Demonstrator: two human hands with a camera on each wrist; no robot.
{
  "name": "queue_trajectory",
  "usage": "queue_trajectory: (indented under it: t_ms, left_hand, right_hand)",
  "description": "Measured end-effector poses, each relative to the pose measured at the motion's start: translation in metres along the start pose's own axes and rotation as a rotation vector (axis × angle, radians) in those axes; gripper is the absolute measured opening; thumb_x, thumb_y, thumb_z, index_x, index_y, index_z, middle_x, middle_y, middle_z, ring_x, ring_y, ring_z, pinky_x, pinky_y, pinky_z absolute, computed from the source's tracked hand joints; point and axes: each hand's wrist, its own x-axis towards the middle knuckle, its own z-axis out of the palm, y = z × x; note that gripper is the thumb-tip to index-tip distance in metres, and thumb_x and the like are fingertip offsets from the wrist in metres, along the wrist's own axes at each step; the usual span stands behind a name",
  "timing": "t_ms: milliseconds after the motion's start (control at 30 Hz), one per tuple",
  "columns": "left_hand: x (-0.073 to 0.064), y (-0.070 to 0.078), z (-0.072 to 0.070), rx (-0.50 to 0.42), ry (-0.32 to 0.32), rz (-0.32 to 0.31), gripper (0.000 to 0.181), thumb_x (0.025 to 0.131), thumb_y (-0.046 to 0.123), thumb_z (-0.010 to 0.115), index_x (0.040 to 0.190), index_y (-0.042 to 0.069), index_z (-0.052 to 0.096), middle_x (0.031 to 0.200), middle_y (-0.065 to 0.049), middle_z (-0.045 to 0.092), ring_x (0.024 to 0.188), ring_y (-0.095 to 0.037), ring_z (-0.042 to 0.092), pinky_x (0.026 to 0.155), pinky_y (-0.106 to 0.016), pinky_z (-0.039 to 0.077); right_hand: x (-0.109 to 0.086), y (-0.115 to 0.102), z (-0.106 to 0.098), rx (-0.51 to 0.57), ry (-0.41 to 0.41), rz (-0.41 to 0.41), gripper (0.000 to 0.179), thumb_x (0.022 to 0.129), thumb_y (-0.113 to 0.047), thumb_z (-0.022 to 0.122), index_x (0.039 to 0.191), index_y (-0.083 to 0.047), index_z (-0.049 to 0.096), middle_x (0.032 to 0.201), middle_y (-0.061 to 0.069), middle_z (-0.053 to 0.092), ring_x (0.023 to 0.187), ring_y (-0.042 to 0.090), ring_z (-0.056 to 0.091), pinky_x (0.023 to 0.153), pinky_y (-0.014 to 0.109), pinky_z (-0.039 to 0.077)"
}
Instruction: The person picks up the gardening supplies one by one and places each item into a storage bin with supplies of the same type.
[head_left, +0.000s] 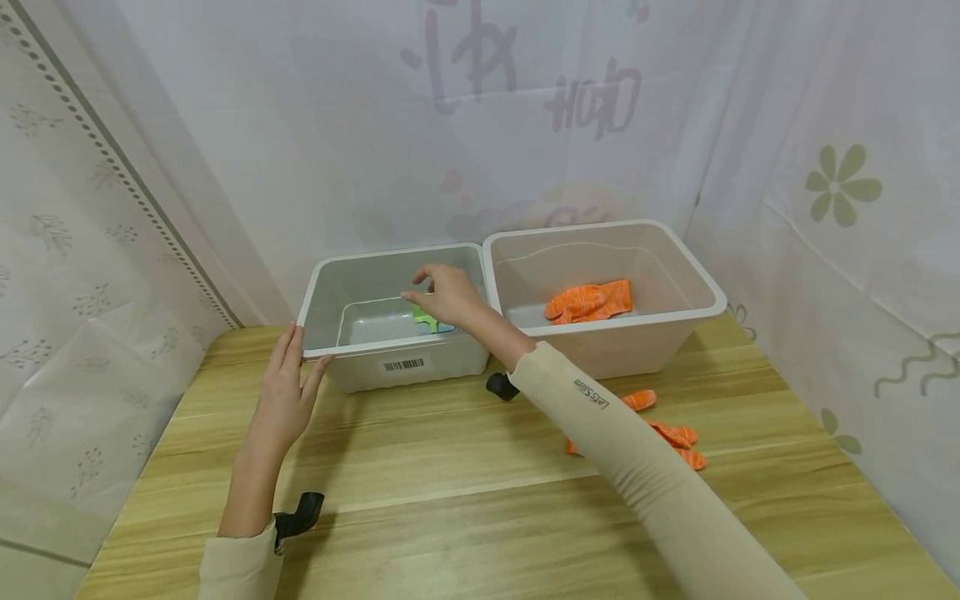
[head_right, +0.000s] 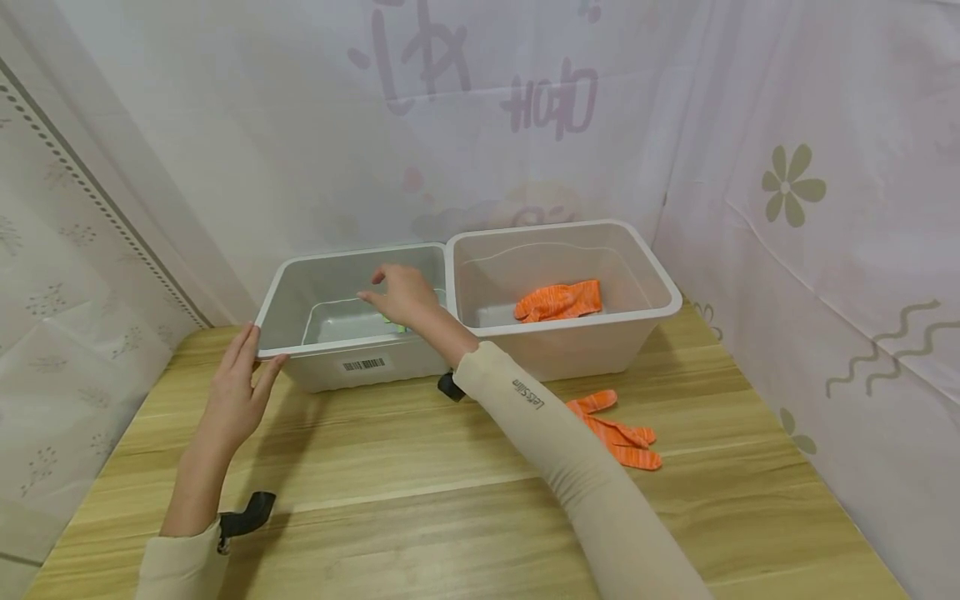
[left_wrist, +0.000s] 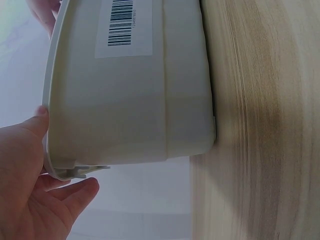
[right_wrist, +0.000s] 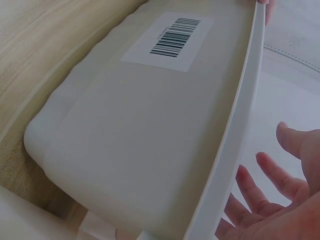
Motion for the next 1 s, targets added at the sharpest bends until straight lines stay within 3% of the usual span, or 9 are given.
queue_trajectory:
  t_ms: [233,533,800,1000]
  left_hand:
    - [0.001,0.001,0.000,0.004,0.010,0.003,0.076,0.112,0.033,0.053,0.166,-0.009,0.017,0.170,-0.036,0.019,0.153,-0.062,0.026,0.117,-0.078,0.031]
    - [0.001,0.002,-0.001,0.011,0.012,0.006,0.076,0.113,0.032,0.053,0.166,-0.008,0.017,0.170,-0.035,0.019,0.152,-0.062,0.028,0.117,-0.078,0.031]
    - [0.000,0.001,0.000,0.018,0.020,0.020,0.075,0.113,0.031,0.052,0.165,-0.009,0.017,0.169,-0.036,0.021,0.147,-0.062,0.035,0.116,-0.077,0.034]
    - [0.000,0.001,0.000,0.015,0.008,0.005,0.076,0.113,0.033,0.051,0.166,-0.008,0.015,0.170,-0.035,0.019,0.149,-0.062,0.033,0.117,-0.077,0.033]
  right_hand:
    - [-0.008,0.000,-0.001,0.023,0.017,-0.015,0.043,0.107,-0.036,0.064,0.141,-0.008,0.064,0.133,0.015,0.069,0.118,0.029,0.066,0.088,0.038,0.058]
    - [-0.021,0.000,0.000,0.008,0.055,-0.096,0.044,0.107,-0.033,0.064,0.142,-0.006,0.063,0.136,0.015,0.069,0.125,0.029,0.065,0.097,0.041,0.059]
    - [-0.031,-0.001,0.003,-0.007,0.101,-0.135,0.041,0.108,-0.034,0.064,0.139,-0.008,0.065,0.134,0.013,0.070,0.126,0.027,0.065,0.098,0.041,0.059]
    - [-0.039,0.000,0.004,-0.020,0.123,-0.171,0.041,0.108,-0.033,0.062,0.140,-0.007,0.064,0.133,0.015,0.070,0.124,0.028,0.066,0.100,0.043,0.059]
